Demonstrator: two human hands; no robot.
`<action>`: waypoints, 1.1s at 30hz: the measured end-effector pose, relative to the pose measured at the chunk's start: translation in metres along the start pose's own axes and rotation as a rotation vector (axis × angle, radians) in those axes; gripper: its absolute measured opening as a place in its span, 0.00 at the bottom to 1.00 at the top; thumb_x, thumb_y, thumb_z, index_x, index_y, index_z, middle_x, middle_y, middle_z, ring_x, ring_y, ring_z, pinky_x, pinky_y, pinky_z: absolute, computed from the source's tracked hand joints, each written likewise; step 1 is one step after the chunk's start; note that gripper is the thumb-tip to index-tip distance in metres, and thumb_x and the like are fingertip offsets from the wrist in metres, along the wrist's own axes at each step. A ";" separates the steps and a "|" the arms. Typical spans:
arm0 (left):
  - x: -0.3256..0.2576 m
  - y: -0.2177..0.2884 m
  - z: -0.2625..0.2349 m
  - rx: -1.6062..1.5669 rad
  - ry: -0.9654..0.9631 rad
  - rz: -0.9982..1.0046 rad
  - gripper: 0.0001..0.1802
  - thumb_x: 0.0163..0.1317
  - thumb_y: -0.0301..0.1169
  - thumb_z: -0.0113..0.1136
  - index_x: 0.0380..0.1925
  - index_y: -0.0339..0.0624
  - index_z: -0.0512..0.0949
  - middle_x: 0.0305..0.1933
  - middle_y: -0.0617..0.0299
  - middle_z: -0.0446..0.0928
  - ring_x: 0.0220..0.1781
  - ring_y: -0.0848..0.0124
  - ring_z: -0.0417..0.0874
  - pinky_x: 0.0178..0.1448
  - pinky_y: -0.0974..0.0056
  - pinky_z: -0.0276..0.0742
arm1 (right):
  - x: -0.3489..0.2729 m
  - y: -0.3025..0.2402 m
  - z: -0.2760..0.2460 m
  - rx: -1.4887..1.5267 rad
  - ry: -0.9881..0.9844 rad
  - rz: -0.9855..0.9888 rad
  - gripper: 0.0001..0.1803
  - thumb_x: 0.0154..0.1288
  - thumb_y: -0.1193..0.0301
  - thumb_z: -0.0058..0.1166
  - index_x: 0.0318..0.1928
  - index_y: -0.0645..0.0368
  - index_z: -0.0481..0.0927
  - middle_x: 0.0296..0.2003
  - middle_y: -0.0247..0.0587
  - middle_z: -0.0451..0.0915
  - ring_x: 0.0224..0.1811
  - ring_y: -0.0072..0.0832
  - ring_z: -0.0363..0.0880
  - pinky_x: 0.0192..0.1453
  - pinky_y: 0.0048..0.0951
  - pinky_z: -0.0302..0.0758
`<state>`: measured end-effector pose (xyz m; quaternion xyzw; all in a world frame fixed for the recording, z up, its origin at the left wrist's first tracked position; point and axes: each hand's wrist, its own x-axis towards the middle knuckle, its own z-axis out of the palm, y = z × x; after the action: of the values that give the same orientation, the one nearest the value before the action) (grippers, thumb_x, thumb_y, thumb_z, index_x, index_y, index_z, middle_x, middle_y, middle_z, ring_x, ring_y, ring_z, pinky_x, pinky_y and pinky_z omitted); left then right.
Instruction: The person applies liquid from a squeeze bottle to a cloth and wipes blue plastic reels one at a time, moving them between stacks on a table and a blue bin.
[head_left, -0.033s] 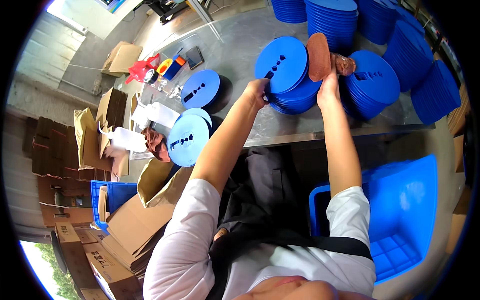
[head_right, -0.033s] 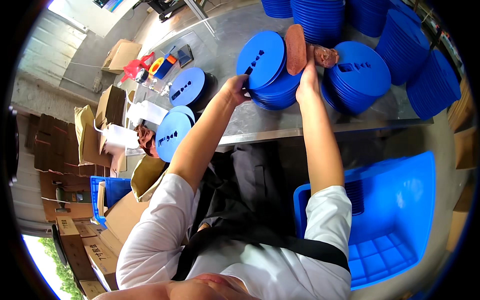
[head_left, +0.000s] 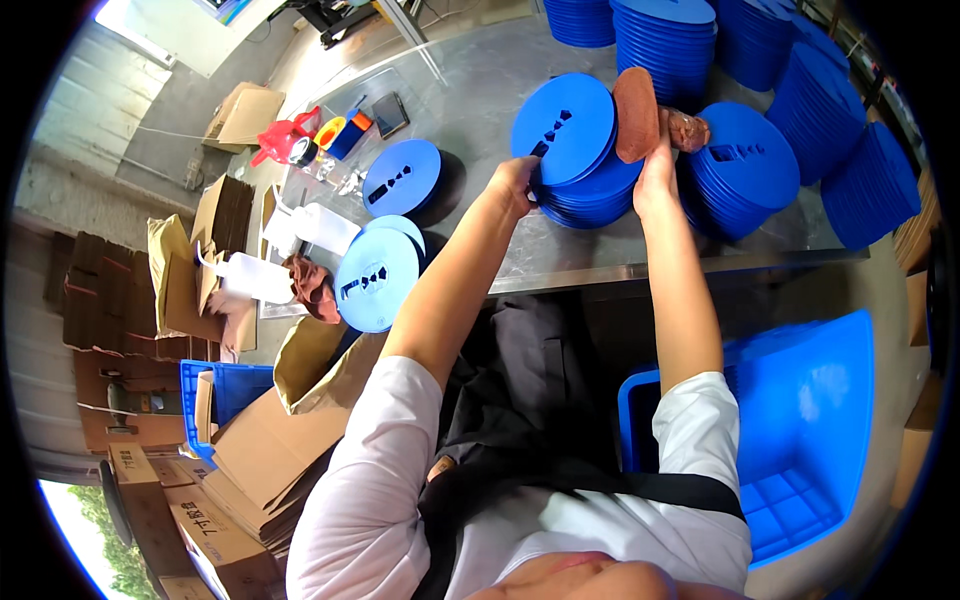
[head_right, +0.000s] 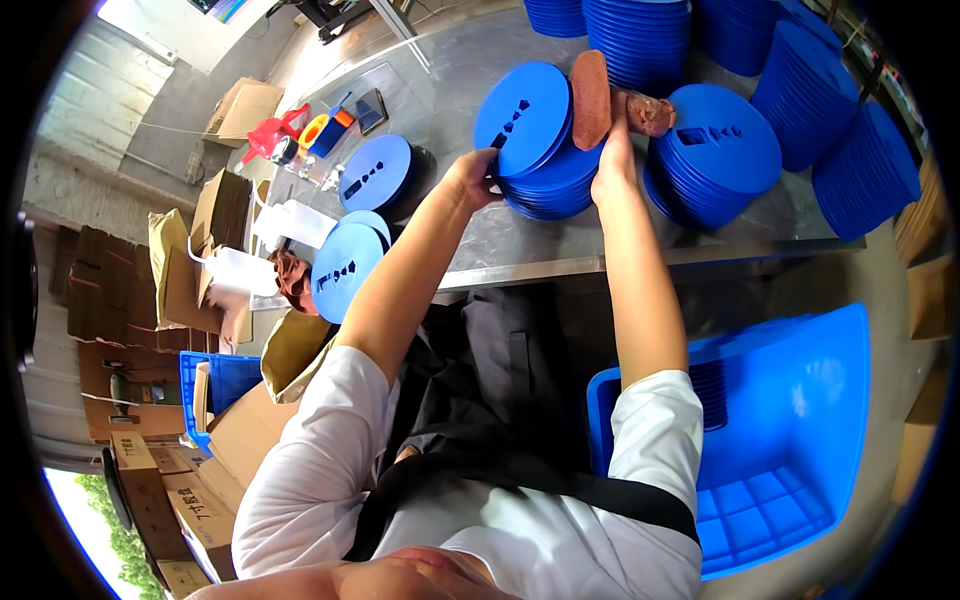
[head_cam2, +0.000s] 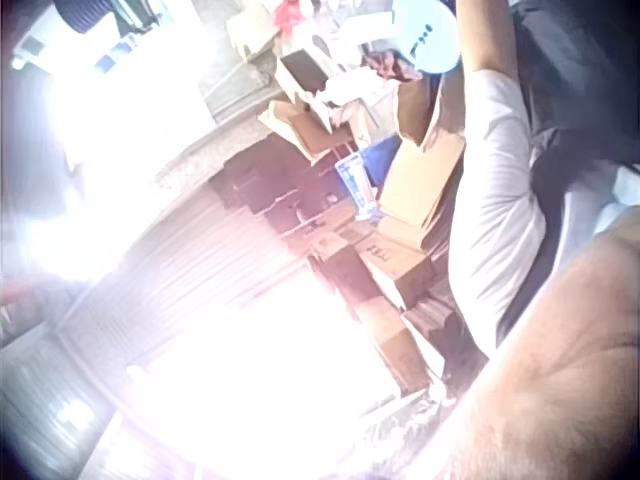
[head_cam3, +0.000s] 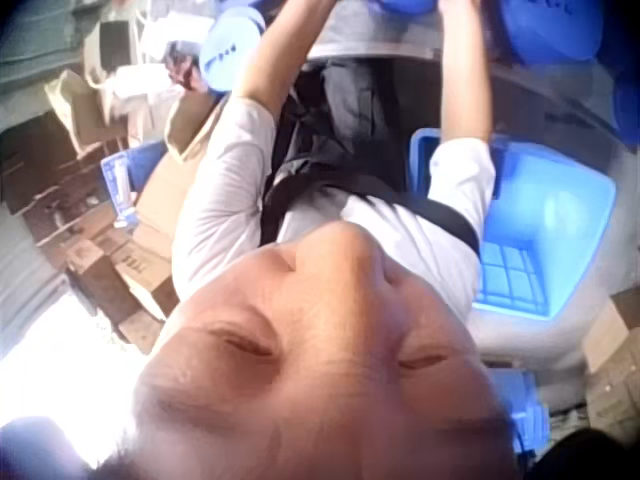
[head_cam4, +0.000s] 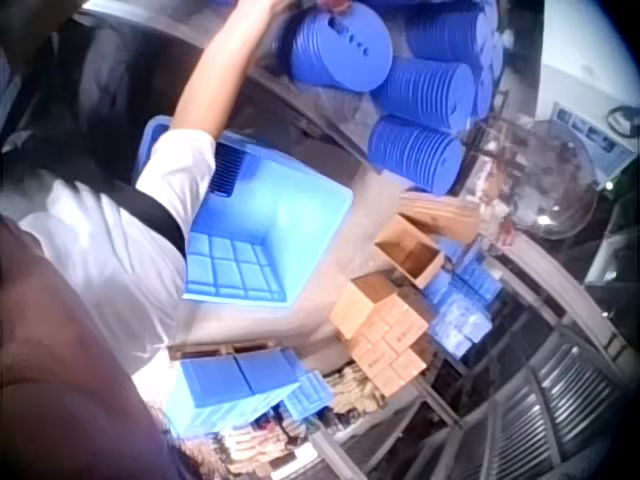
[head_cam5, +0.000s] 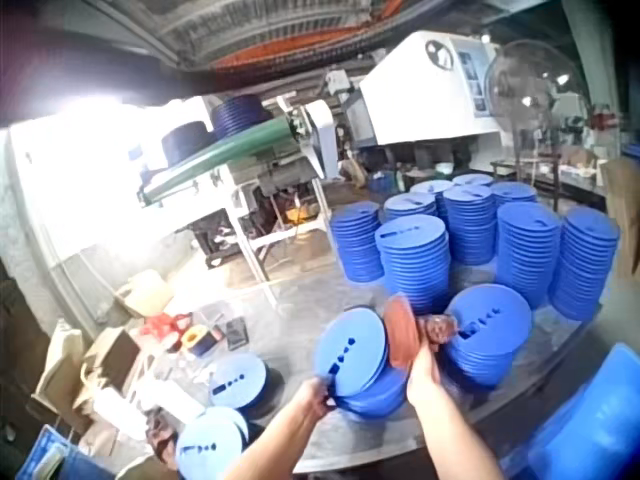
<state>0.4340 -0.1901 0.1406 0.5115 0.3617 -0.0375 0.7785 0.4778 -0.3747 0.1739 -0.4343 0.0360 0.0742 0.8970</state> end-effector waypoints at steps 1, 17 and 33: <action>0.001 0.000 0.000 0.005 0.004 0.001 0.21 0.63 0.35 0.56 0.55 0.41 0.72 0.59 0.57 0.71 0.64 0.58 0.68 0.72 0.34 0.46 | 0.002 0.002 0.001 -0.016 0.004 0.016 0.42 0.67 0.36 0.44 0.68 0.55 0.65 0.66 0.38 0.68 0.68 0.30 0.64 0.72 0.33 0.58; -0.175 -0.024 -0.080 -0.404 -0.102 0.639 0.31 0.60 0.19 0.50 0.65 0.43 0.62 0.60 0.55 0.71 0.60 0.62 0.73 0.64 0.56 0.69 | -0.137 0.011 0.046 -0.419 -0.470 -0.723 0.25 0.74 0.63 0.39 0.66 0.62 0.66 0.63 0.43 0.70 0.65 0.33 0.69 0.72 0.34 0.58; -0.347 -0.298 -0.319 -1.184 0.186 0.384 0.34 0.61 0.27 0.63 0.67 0.49 0.63 0.50 0.58 0.77 0.59 0.61 0.77 0.65 0.52 0.74 | -0.339 0.170 0.055 -0.153 -0.476 0.760 0.35 0.75 0.53 0.45 0.72 0.62 0.56 0.69 0.41 0.61 0.72 0.29 0.60 0.75 0.32 0.56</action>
<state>-0.1168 -0.1766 0.0513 0.0510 0.2890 0.3544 0.8879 0.1150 -0.2625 0.1204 -0.4261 -0.0201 0.4986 0.7546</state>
